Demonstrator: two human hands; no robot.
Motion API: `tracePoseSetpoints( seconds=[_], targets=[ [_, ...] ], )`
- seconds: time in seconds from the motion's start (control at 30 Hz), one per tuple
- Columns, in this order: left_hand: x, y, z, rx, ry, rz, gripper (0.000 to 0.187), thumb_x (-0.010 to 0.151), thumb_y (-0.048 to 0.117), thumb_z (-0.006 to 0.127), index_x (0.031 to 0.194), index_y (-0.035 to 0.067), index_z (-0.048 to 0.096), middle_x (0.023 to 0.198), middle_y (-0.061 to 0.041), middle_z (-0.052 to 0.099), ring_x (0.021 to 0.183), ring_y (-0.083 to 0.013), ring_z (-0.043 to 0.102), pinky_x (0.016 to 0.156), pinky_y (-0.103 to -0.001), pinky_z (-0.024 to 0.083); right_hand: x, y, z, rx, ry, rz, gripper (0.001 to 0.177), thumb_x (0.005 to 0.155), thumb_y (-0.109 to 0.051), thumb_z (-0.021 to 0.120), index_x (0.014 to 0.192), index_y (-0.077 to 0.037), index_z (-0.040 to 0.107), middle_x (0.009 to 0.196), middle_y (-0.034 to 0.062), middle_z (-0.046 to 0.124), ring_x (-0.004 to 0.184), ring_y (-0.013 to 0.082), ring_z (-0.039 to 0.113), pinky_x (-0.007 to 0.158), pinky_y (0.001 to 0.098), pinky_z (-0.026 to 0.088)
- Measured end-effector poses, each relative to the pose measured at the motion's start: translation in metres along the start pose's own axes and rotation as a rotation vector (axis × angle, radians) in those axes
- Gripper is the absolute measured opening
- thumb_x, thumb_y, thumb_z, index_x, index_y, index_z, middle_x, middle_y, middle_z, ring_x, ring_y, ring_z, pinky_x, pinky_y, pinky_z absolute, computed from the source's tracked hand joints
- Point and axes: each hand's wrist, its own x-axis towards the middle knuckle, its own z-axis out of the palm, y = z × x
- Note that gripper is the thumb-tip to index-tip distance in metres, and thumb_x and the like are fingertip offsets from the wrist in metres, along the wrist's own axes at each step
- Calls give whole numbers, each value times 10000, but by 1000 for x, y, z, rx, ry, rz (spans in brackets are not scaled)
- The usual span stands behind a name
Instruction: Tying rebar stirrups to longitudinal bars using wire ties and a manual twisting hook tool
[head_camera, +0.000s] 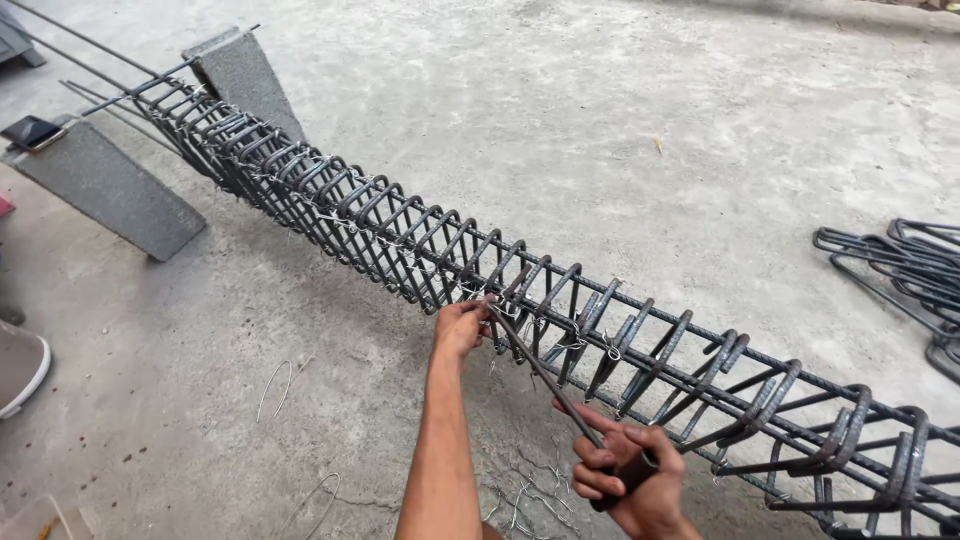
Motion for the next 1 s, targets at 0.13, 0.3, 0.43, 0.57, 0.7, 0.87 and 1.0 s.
tracePoseSetpoints(
  seconds=[0.13, 0.3, 0.43, 0.57, 0.7, 0.87, 1.0],
  targets=[
    [10, -12, -1, -168, -34, 21, 151, 957, 114, 687, 1040, 34, 785, 793, -90, 725, 502, -100, 531, 394, -207, 335, 5, 10, 1, 47, 36, -31, 810, 872, -432, 392, 1486, 90, 469, 615, -52, 322, 424, 62, 288, 431, 268, 244],
    [7, -10, 0, -174, -26, -3, 203, 950, 48, 611, 1075, 35, 770, 815, -93, 731, 519, -104, 543, 409, -214, 353, 4, 7, 12, 45, 50, -16, 830, 861, -442, 392, 1493, 92, 464, 615, -46, 333, 421, 58, 281, 443, 272, 238],
    [3, -11, -1, -215, -21, -22, 174, 977, 61, 598, 1028, -2, 752, 805, -105, 710, 542, -123, 559, 424, -223, 369, 5, 8, 18, 31, 86, -23, 848, 853, -464, 400, 1489, 92, 474, 598, -58, 321, 411, 54, 287, 416, 253, 223],
    [6, -11, 1, -194, 4, -39, 178, 976, 157, 671, 1022, -3, 732, 816, -103, 714, 551, -125, 572, 427, -227, 391, 5, 6, 27, 40, 126, -18, 846, 855, -463, 388, 1476, 101, 490, 590, -57, 308, 405, 60, 274, 412, 259, 215],
    [0, -7, 2, -206, -5, -29, 158, 975, 138, 659, 1006, 19, 757, 807, -92, 730, 540, -116, 555, 429, -229, 372, 4, 5, 32, 69, 103, -25, 828, 870, -445, 373, 1481, 106, 469, 604, -54, 310, 410, 56, 284, 418, 249, 226],
    [-10, 1, 3, -167, -1, -10, 171, 983, 139, 637, 987, 16, 756, 792, -98, 745, 533, -102, 552, 414, -203, 349, 4, 8, 26, 76, 147, -51, 810, 872, -437, 385, 1476, 96, 459, 618, -53, 318, 418, 54, 300, 419, 237, 224],
    [-5, -5, 4, -118, 34, 9, 238, 927, 253, 738, 956, 17, 754, 795, -101, 755, 504, -107, 549, 407, -208, 357, -1, 14, 24, 36, 153, -40, 791, 872, -412, 340, 1465, 88, 495, 615, -33, 318, 420, 73, 293, 438, 275, 251]
  ],
)
